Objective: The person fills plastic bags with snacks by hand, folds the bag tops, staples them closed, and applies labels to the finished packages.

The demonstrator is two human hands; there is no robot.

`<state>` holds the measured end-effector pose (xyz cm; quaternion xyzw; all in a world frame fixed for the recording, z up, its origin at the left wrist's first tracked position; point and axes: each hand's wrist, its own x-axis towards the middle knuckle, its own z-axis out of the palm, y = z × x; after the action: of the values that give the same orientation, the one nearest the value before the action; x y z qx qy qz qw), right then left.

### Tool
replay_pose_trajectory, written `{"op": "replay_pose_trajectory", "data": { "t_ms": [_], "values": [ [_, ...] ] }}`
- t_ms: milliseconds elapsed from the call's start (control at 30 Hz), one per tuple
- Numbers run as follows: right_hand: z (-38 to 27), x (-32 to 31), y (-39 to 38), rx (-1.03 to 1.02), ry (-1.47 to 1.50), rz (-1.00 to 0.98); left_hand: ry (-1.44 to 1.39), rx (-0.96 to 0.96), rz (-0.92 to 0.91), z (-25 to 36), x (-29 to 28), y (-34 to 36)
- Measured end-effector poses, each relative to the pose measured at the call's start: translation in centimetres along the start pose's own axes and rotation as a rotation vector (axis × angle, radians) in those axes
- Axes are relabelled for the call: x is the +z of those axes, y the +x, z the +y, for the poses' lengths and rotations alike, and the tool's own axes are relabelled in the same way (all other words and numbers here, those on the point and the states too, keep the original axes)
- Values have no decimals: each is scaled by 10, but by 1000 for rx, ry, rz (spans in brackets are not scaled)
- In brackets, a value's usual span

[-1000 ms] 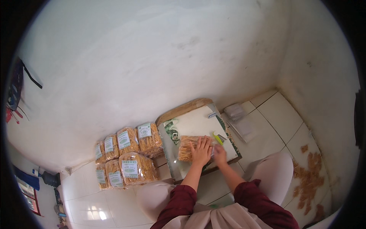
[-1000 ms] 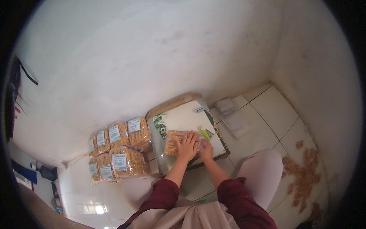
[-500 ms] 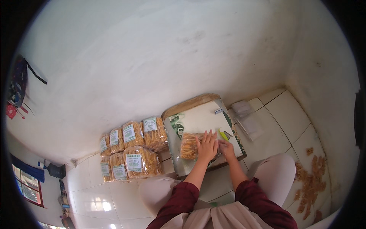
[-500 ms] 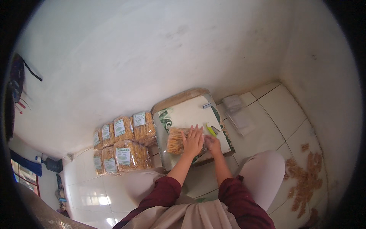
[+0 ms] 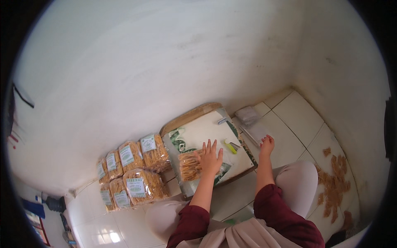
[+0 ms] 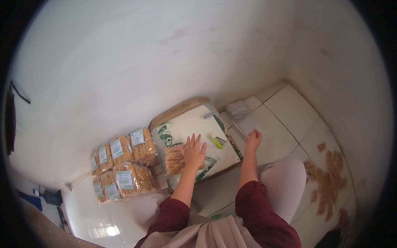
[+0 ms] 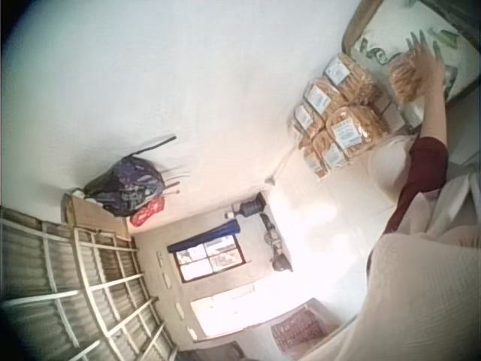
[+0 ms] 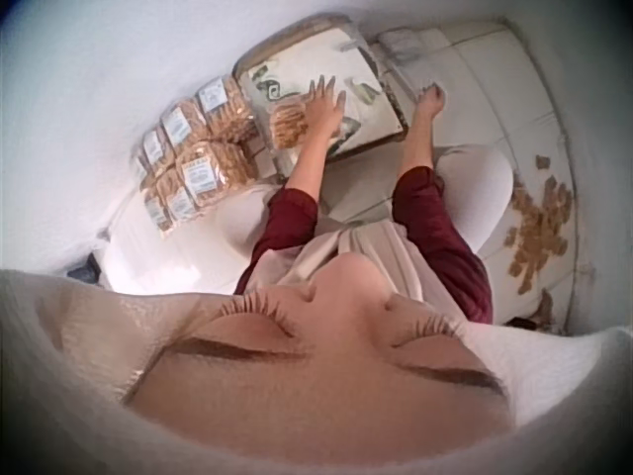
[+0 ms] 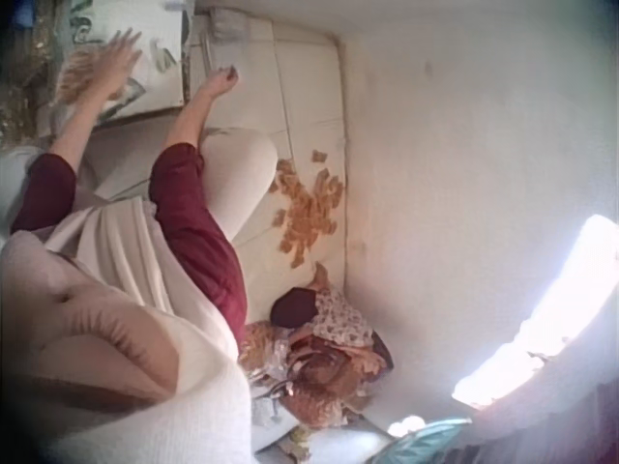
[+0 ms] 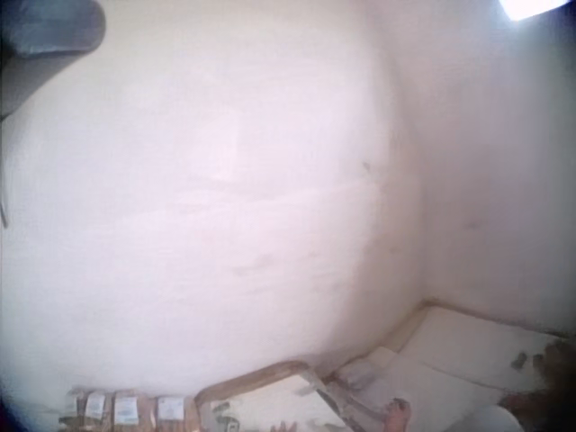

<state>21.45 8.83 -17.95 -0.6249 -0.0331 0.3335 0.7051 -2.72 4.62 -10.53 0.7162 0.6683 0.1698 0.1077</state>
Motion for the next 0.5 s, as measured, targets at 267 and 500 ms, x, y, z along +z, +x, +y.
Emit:
{"op": "replay_pose_trajectory", "data": {
  "t_ms": [267,500],
  "values": [
    [66,-22,88,-19,-207,174,-135,170,-30,48,22,19],
    [60,-14,146,245,116,-394,-524,298,-31,74,48,46]
  ]
}}
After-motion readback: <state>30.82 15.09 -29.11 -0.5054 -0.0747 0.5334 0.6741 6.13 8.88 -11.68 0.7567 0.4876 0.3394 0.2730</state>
